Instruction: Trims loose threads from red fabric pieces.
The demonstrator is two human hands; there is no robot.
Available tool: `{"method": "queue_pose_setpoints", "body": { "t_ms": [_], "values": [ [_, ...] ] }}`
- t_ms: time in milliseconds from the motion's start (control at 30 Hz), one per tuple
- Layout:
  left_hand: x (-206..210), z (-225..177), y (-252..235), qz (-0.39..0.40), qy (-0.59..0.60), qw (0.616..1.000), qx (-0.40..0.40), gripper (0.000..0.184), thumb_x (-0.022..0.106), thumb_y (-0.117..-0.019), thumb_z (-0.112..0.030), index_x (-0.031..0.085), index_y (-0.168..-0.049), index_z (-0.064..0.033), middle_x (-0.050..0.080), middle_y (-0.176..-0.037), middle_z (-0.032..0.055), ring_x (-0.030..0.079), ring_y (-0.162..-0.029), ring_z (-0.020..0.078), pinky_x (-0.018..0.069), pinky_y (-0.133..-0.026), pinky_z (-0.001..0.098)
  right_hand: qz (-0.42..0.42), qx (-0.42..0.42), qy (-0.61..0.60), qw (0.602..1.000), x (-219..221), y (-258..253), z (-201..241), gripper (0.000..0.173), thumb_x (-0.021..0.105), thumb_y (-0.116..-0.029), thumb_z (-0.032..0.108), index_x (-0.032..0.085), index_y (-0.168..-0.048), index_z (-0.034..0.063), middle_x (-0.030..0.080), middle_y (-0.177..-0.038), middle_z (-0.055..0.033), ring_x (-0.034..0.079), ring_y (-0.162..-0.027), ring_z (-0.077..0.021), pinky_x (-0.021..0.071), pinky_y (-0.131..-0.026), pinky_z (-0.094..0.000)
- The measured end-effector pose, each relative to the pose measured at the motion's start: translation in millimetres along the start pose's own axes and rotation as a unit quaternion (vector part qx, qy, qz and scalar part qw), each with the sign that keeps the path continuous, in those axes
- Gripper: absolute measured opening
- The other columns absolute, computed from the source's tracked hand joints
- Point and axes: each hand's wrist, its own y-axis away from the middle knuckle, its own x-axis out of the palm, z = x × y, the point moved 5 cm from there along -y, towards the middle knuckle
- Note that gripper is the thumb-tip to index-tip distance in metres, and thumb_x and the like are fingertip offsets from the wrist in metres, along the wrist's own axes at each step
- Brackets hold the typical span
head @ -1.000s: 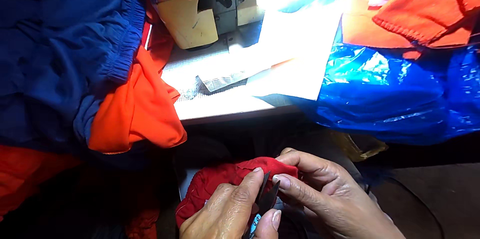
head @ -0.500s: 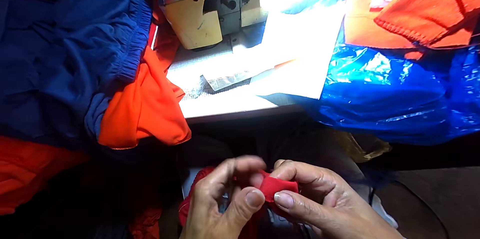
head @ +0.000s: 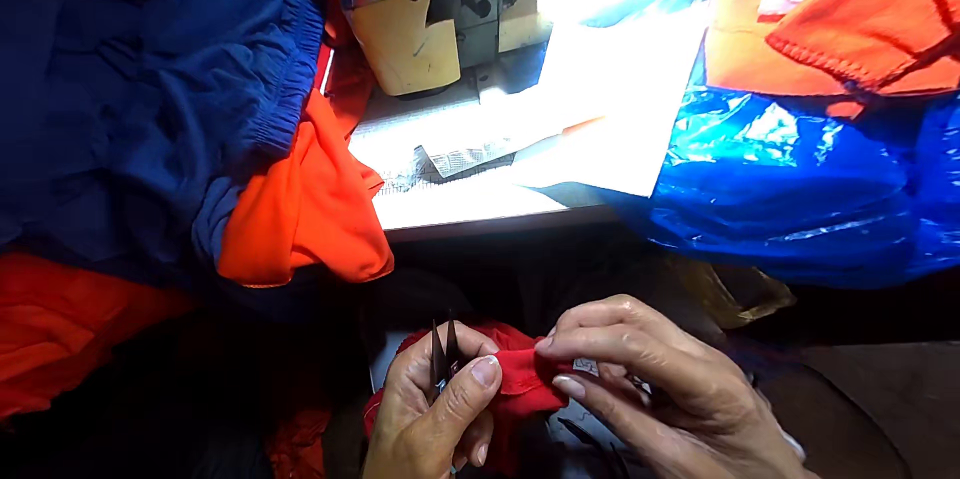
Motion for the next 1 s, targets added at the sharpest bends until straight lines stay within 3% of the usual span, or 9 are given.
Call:
{"method": "queue_pose_setpoints", "body": {
  "t_ms": [100, 300, 400, 567, 667, 800, 833, 933, 1000],
  "values": [
    [2, 0, 1, -0.005, -0.006, 1.000, 0.004, 0.011, 0.063, -0.1002, -0.017, 0.069, -0.100, -0.0073, 0.065, -0.080, -0.0051, 0.053, -0.054, -0.0048, 0.0459, -0.047, 0.0116, 0.018, -0.030, 0.045, 0.998, 10, -2, 6, 0.015, 0.064, -0.1013, 0.024, 0.073, -0.107, 0.0141, 0.063, -0.105, 0.0008, 0.055, -0.083, 0.0057, 0.0443, -0.069, -0.0060],
    [2, -4, 5, -0.038, -0.073, 0.996, 0.032, 0.007, 0.062, -0.0999, -0.011, 0.067, -0.098, -0.0081, 0.063, -0.081, -0.0065, 0.052, -0.054, -0.0052, 0.0462, -0.047, 0.0114, 0.049, -0.044, 0.105, 0.992, 17, -3, 10, 0.022, 0.052, -0.1069, 0.027, 0.065, -0.099, 0.0120, 0.063, -0.095, -0.0002, 0.058, -0.086, -0.0026, 0.0468, -0.074, -0.0150],
    [2, -5, 6, -0.022, -0.127, 0.990, 0.048, 0.006, 0.063, -0.0994, -0.014, 0.068, -0.099, -0.0101, 0.062, -0.081, -0.0097, 0.051, -0.055, -0.0067, 0.0447, -0.048, 0.0106, 0.052, 0.022, 0.002, 0.998, 11, -1, 6, 0.026, 0.047, -0.1090, 0.028, 0.062, -0.099, 0.0094, 0.063, -0.093, 0.0019, 0.061, -0.091, 0.0015, 0.0500, -0.079, -0.0131],
    [5, -6, 7, -0.014, -0.141, 0.988, 0.054, 0.005, 0.064, -0.0994, -0.015, 0.067, -0.100, -0.0114, 0.062, -0.081, -0.0113, 0.051, -0.057, -0.0077, 0.0447, -0.049, 0.0099, 0.090, 0.126, -0.183, 0.971, 11, 0, 6, 0.020, 0.049, -0.1085, 0.025, 0.059, -0.101, 0.0094, 0.058, -0.079, 0.0076, 0.054, -0.070, 0.0082, 0.0457, -0.064, -0.0081],
    [4, -8, 9, -0.022, -0.136, 0.989, 0.058, 0.006, 0.064, -0.0993, -0.016, 0.067, -0.100, -0.0109, 0.062, -0.081, -0.0108, 0.051, -0.056, -0.0074, 0.0451, -0.048, 0.0101, 0.120, 0.153, -0.207, 0.959, 11, 1, 5, 0.017, 0.057, -0.1046, 0.026, 0.063, -0.109, 0.0103, 0.054, -0.076, 0.0111, 0.046, -0.065, 0.0107, 0.0380, -0.058, -0.0066],
    [6, -9, 10, -0.014, -0.138, 0.989, 0.059, 0.006, 0.064, -0.0995, -0.016, 0.067, -0.100, -0.0104, 0.062, -0.081, -0.0109, 0.051, -0.056, -0.0079, 0.0442, -0.048, 0.0099, 0.115, 0.140, -0.163, 0.970, 11, 0, 3, 0.034, 0.062, -0.1013, 0.033, 0.062, -0.129, 0.0134, 0.049, -0.073, 0.0110, 0.042, -0.062, 0.0101, 0.0357, -0.056, -0.0061],
    [6, -10, 10, -0.011, -0.143, 0.988, 0.060, 0.007, 0.064, -0.0995, -0.016, 0.067, -0.100, -0.0103, 0.062, -0.081, -0.0110, 0.051, -0.057, -0.0080, 0.0441, -0.048, 0.0097, 0.121, 0.136, -0.152, 0.971, 12, -1, 3, 0.033, 0.061, -0.1022, 0.033, 0.064, -0.128, 0.0127, 0.051, -0.074, 0.0100, 0.044, -0.063, 0.0092, 0.0370, -0.057, -0.0066],
    [8, -13, 8, -0.005, -0.168, 0.983, 0.070, 0.007, 0.063, -0.0995, -0.014, 0.068, -0.099, -0.0096, 0.062, -0.081, -0.0111, 0.051, -0.058, -0.0081, 0.0444, -0.049, 0.0097, 0.120, 0.129, -0.135, 0.975, 11, -5, 2, 0.021, 0.059, -0.1032, 0.027, 0.069, -0.110, 0.0104, 0.061, -0.078, 0.0081, 0.053, -0.068, 0.0081, 0.0428, -0.061, -0.0075],
    [8, -16, 7, -0.005, -0.179, 0.981, 0.080, 0.007, 0.062, -0.0998, -0.014, 0.067, -0.098, -0.0105, 0.062, -0.081, -0.0118, 0.051, -0.058, -0.0087, 0.0441, -0.049, 0.0090, 0.096, 0.130, -0.127, 0.979, 8, -7, 0, 0.015, 0.061, -0.1010, 0.026, 0.068, -0.101, 0.0133, 0.059, -0.076, 0.0103, 0.051, -0.066, 0.0094, 0.0400, -0.058, -0.0060]
  ]
}}
